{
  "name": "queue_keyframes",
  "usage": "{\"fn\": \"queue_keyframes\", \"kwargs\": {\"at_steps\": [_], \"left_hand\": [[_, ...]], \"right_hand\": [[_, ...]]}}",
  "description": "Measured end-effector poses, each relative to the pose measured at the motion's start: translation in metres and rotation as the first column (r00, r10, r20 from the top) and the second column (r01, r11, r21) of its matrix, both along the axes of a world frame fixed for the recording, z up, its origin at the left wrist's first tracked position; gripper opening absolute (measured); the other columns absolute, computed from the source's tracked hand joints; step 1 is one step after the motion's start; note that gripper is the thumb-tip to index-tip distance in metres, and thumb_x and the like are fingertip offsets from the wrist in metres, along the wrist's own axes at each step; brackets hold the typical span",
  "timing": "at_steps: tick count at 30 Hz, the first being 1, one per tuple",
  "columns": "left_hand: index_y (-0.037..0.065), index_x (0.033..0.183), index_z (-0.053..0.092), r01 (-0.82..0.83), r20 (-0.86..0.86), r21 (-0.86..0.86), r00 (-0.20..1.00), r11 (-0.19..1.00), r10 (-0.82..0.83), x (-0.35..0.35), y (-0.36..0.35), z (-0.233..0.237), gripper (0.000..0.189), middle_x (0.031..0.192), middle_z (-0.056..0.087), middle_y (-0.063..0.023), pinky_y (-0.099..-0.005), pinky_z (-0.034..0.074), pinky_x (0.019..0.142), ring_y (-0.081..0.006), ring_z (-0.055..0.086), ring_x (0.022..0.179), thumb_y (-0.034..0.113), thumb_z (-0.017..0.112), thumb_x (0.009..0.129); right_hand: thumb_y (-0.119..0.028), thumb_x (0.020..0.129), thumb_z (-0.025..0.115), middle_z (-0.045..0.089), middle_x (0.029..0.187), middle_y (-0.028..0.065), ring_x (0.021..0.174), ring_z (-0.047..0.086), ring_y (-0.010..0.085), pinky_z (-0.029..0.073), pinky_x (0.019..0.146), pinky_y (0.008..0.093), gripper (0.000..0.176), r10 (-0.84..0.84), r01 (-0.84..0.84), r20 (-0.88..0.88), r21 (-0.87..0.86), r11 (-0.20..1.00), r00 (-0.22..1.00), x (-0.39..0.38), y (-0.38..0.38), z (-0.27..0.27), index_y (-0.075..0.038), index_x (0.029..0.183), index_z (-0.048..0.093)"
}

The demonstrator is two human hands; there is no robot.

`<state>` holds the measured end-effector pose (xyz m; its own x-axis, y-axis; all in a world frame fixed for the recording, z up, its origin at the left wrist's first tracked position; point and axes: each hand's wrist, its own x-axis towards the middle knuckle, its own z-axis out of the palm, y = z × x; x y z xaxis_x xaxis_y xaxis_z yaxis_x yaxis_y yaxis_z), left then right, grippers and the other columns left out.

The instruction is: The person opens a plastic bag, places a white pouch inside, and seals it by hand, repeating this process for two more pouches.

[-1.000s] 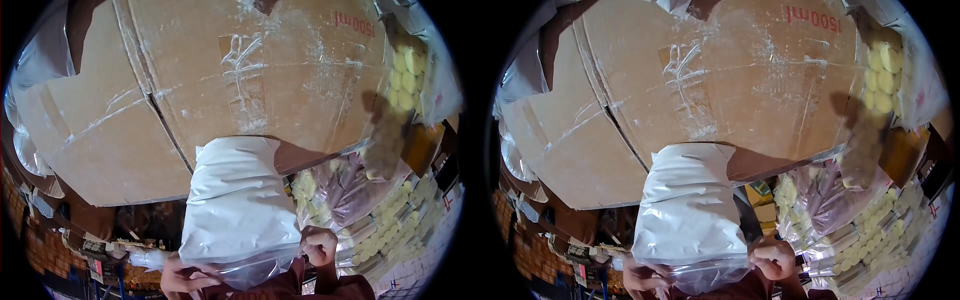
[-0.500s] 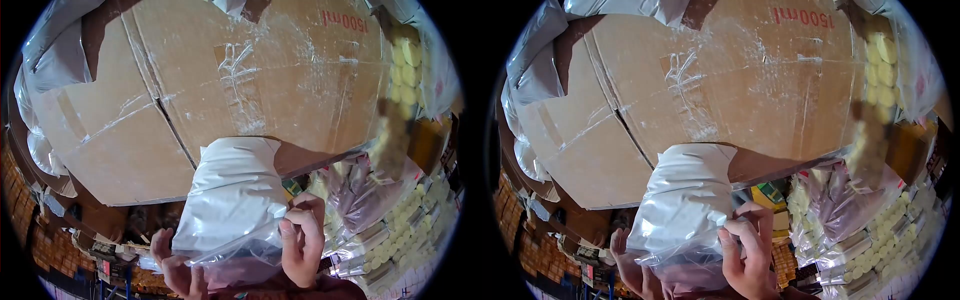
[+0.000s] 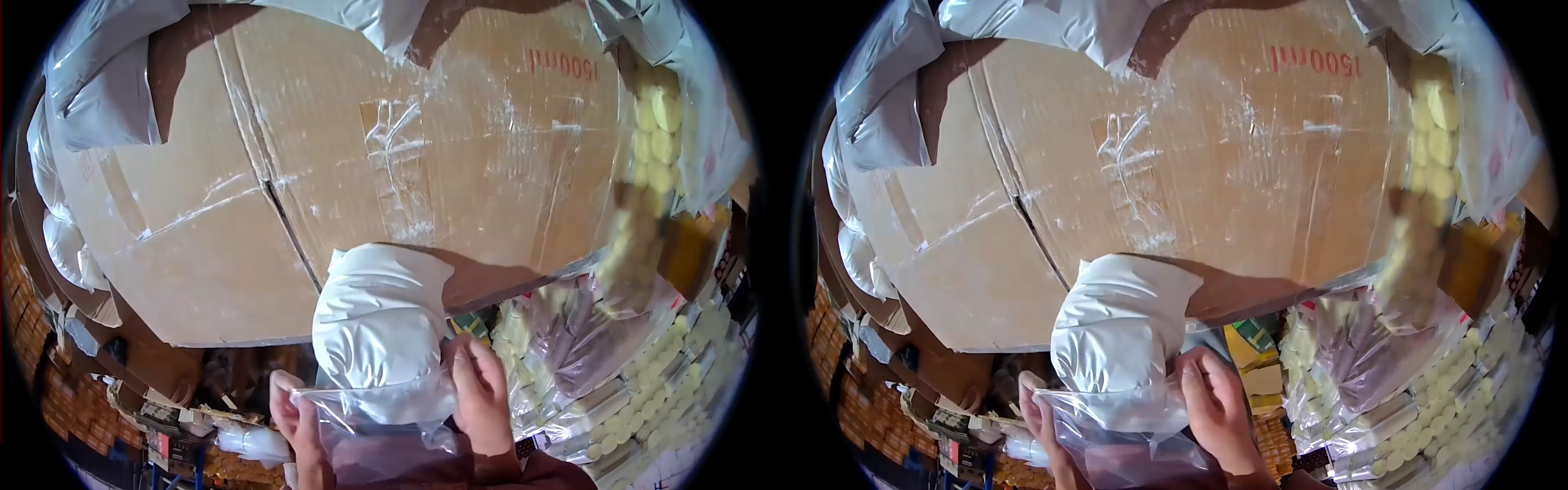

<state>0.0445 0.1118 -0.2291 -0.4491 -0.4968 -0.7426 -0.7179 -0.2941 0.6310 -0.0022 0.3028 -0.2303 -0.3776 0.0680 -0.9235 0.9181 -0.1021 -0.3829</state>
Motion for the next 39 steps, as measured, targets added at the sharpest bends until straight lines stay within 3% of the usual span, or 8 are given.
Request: {"fn": "queue_keyframes", "kwargs": {"at_steps": [2,7,11,15,20,24,32,39], "left_hand": [[0.007,0.084,0.038,-0.013,-0.065,-0.004,0.998,1.0,0.013,0.024,-0.012,-0.024,0.019,0.08,0.034,0.0008,-0.0197,0.033,0.06,-0.0053,0.034,0.067,0.008,0.057,0.086],[0.003,0.09,0.046,-0.043,-0.073,0.003,0.996,0.999,0.043,0.017,-0.003,-0.054,0.013,0.088,0.051,-0.0045,-0.0268,0.042,0.073,-0.0119,0.049,0.076,-0.003,0.056,0.084],[0.001,0.094,0.045,0.329,-0.28,-0.353,0.856,0.876,-0.435,-0.004,-0.016,-0.057,0.018,0.091,0.06,-0.0133,-0.0347,0.046,0.083,-0.0255,0.057,0.089,-0.004,0.057,0.081],[0.0,0.097,0.043,0.432,-0.454,-0.443,0.647,0.785,-0.612,-0.026,-0.029,-0.06,0.025,0.102,0.066,-0.0271,-0.0428,0.052,0.079,-0.0374,0.063,0.094,-0.002,0.054,0.075],[-0.001,0.091,0.05,0.473,-0.365,-0.312,0.741,0.824,-0.563,-0.042,-0.034,-0.052,0.02,0.08,0.069,-0.02,-0.0316,0.052,0.066,-0.0298,0.068,0.073,-0.007,0.059,0.074],[-0.002,0.081,0.057,0.546,0.02,-0.227,0.831,0.807,-0.556,-0.062,-0.029,-0.029,0.015,0.064,0.059,-0.0062,-0.0202,0.037,0.052,-0.0064,0.046,0.056,0.002,0.071,0.081],[-0.007,0.075,0.048,0.361,0.295,0.082,0.882,0.929,-0.369,-0.045,-0.005,-0.026,0.026,0.072,0.045,-0.0072,-0.0248,0.035,0.061,-0.0099,0.039,0.069,0.008,0.06,0.092],[0.004,0.077,0.047,0.012,0.045,0.406,0.998,0.914,-0.033,-0.024,-0.002,-0.045,0.021,0.078,0.051,0.001,-0.0226,0.038,0.066,-0.0059,0.045,0.073,0.009,0.062,0.09]], "right_hand": [[-0.014,0.099,0.047,0.04,0.071,-0.006,0.065,0.035,0.0027,0.029,0.057,0.0193,0.016,-0.021,0.021,-0.012,0.035,0.999,1.0,-0.009,-0.016,-0.002,-0.004,0.087,0.051],[-0.014,0.095,0.057,0.047,0.078,-0.0028,0.071,0.04,0.0042,0.032,0.063,0.02,0.017,-0.13,0.131,0.016,-0.121,0.984,0.991,0.003,-0.009,-0.012,-0.002,0.083,0.054],[0.001,0.076,0.075,0.057,0.091,0.0084,0.078,0.052,0.0123,0.039,0.068,0.0229,0.017,0.09,-0.199,-0.281,-0.388,0.9,0.955,-0.021,0.015,-0.01,0.002,0.082,0.059],[-0.001,0.076,0.075,0.06,0.107,0.0142,0.083,0.063,0.0199,0.048,0.061,0.0255,0.017,0.233,-0.272,-0.583,0.022,0.962,0.778,-0.008,0.017,-0.016,-0.001,0.085,0.061],[-0.016,0.087,0.067,0.058,0.075,0.0053,0.061,0.051,0.0133,0.04,0.057,0.0263,0.02,0.484,-0.405,-0.419,0.268,0.874,0.768,0.001,-0.003,-0.013,-0.002,0.083,0.054],[-0.003,0.091,0.058,0.06,0.073,0.0052,0.06,0.052,0.0074,0.04,0.051,0.0226,0.007,0.307,-0.218,-0.299,0.296,0.93,0.903,-0.008,-0.03,-0.013,0.0,0.087,0.053],[-0.01,0.097,0.053,0.055,0.074,0.0007,0.069,0.048,0.0066,0.039,0.063,0.023,0.015,0.286,-0.22,-0.053,0.511,0.831,0.957,0.019,-0.041,-0.006,-0.001,0.086,0.055],[-0.022,0.098,0.054,0.065,0.094,0.0038,0.083,0.058,0.0098,0.046,0.077,0.0239,0.024,-0.442,0.449,0.119,-0.033,0.893,0.889,0.023,-0.024,-0.018,0.0,0.106,0.059]]}}
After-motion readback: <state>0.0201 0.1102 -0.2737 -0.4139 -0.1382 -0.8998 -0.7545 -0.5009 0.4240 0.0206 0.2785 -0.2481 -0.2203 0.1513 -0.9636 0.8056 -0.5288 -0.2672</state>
